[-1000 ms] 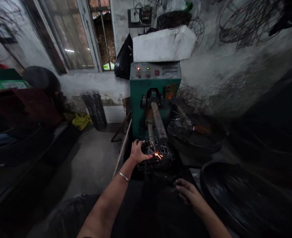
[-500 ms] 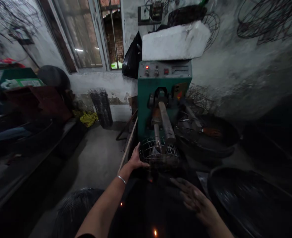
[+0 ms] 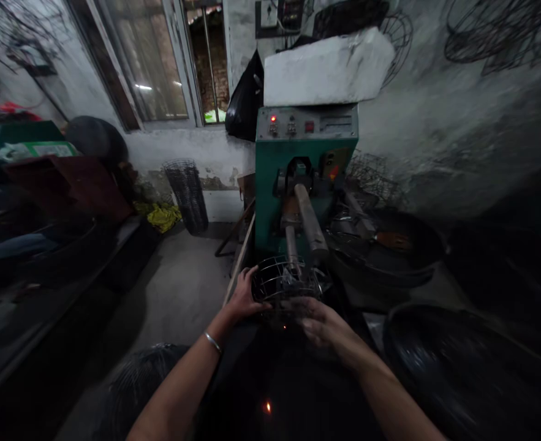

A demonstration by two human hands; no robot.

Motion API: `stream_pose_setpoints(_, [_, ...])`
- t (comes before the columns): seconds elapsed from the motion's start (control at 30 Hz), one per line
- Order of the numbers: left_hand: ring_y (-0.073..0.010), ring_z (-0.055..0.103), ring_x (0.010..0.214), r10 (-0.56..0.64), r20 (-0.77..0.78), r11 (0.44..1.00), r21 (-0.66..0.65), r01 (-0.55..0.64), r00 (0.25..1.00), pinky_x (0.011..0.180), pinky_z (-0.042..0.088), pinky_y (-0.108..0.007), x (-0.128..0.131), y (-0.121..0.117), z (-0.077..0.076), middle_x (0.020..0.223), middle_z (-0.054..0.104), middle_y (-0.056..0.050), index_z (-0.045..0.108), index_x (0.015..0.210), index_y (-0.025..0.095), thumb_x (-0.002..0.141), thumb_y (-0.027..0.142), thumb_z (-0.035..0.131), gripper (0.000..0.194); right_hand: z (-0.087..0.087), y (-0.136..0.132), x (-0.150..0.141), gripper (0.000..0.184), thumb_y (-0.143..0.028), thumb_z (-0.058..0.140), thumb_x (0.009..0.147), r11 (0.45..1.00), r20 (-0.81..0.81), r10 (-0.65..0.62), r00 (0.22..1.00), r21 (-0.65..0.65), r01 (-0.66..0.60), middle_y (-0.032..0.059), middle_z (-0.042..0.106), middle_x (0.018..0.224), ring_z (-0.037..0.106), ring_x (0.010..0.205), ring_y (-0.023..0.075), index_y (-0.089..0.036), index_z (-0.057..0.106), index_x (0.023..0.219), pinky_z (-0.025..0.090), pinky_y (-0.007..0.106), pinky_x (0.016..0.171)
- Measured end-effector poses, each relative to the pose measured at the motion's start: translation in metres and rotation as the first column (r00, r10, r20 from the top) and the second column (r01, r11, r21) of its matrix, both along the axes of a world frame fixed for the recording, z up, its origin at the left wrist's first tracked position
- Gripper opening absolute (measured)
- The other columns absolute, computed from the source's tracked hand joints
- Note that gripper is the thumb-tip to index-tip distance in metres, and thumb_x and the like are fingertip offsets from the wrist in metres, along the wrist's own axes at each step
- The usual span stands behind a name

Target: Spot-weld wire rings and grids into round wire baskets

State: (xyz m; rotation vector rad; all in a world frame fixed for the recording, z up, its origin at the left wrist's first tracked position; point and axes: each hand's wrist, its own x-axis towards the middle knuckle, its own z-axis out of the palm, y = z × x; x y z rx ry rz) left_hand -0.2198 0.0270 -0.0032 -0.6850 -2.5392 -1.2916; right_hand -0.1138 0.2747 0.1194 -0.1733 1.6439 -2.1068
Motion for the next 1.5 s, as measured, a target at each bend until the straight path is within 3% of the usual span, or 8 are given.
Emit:
stream_pose_setpoints(0.17, [-0.0404,0.032,0.137,-0.159,-0.132,0.978,-0.155,0.138,0.978,0.113,0.035,-0.059,0.015,0.003,0.012,0.142,0.035,-0.020,0.025,0.151,0.016,0.056,0.048,0.092,0.121,-0.002,-0.012,-0.018,0.058,-0.047,0.078,0.070,0.982,0.033,0.016,0.999,0.189,-0.022,0.0121,0.066,0.118,0.051,0.060,0.0099,-0.018,0.059,0.116,0.036,0.023,0.051])
stream_pose_setpoints(0.27, [-0.0419,0.033,0.136,-0.211,-0.169,0.964,-0.199,0.177,0.963,0.112,0.035,-0.060,0.021,0.013,0.015,0.142,0.036,-0.021,0.029,0.149,0.015,0.054,0.048,0.093,0.119,-0.013,-0.013,-0.020,0.040,-0.035,0.069,0.077,0.892,-0.080,0.032,0.996,0.452,0.008,0.0109,0.069,0.108,0.064,0.083,0.0199,-0.015,0.060,0.112,0.048,0.030,0.069])
stream_pose_setpoints(0.37, [-0.0435,0.032,0.136,-0.227,-0.167,0.960,-0.204,0.191,0.959,0.111,0.036,-0.061,0.022,0.023,0.016,0.143,0.035,-0.024,0.036,0.144,0.013,0.051,0.053,0.094,0.117,-0.014,-0.016,-0.015,0.022,-0.021,0.058,0.086,0.480,-0.243,0.232,0.942,0.871,0.106,0.0105,0.072,0.102,0.066,0.097,0.0244,-0.015,0.062,0.107,0.049,0.033,0.083])
stream_pose_setpoints(0.43, [-0.0438,0.033,0.134,-0.231,-0.186,0.961,-0.199,0.193,0.955,0.111,0.036,-0.061,0.022,0.029,0.016,0.141,0.036,-0.024,0.039,0.141,0.010,0.050,0.054,0.094,0.115,-0.010,-0.019,-0.011,0.020,-0.017,0.053,0.091,0.191,-0.218,0.346,0.913,0.969,0.160,0.0129,0.072,0.099,0.069,0.094,0.0277,-0.014,0.062,0.109,0.049,0.035,0.079])
stream_pose_setpoints(0.5, [-0.0438,0.035,0.133,-0.229,-0.201,0.961,-0.202,0.189,0.952,0.110,0.037,-0.061,0.021,0.034,0.016,0.139,0.037,-0.025,0.040,0.140,0.010,0.050,0.054,0.094,0.114,-0.005,-0.022,-0.007,0.022,-0.012,0.050,0.092,0.074,-0.190,0.376,0.907,0.982,0.175,0.0163,0.072,0.097,0.070,0.091,0.0317,-0.010,0.060,0.111,0.050,0.036,0.075])
stream_pose_setpoints(0.8, [-0.0437,0.034,0.134,-0.236,-0.141,0.954,-0.220,0.202,0.961,0.112,0.033,-0.061,0.021,0.045,0.017,0.138,0.040,-0.021,0.043,0.139,0.015,0.047,0.050,0.093,0.110,-0.008,-0.019,0.000,0.034,-0.004,0.036,0.093,-0.044,-0.152,0.472,0.868,0.980,0.196,0.0185,0.072,0.102,0.071,0.091,0.0316,-0.009,0.056,0.121,0.052,0.035,0.073])
stream_pose_setpoints(1.27, [-0.0426,0.034,0.134,-0.221,-0.134,0.952,-0.245,0.184,0.966,0.112,0.034,-0.060,0.016,0.047,0.022,0.141,0.038,-0.022,0.043,0.139,0.014,0.048,0.051,0.094,0.110,-0.030,0.007,-0.015,0.031,-0.019,0.048,0.097,0.062,-0.236,0.564,0.791,0.968,0.245,0.0141,0.072,0.110,0.071,0.094,0.0276,-0.015,0.055,0.127,0.052,0.033,0.076])
stream_pose_setpoints(1.5, [-0.0428,0.033,0.134,-0.214,-0.106,0.954,-0.237,0.184,0.971,0.113,0.034,-0.059,0.012,0.050,0.031,0.141,0.037,-0.022,0.044,0.139,0.013,0.048,0.048,0.094,0.109,-0.025,0.009,-0.021,0.033,-0.019,0.047,0.098,0.035,-0.236,0.568,0.789,0.964,0.263,0.0139,0.073,0.108,0.071,0.093,0.0280,-0.015,0.055,0.129,0.052,0.032,0.074])
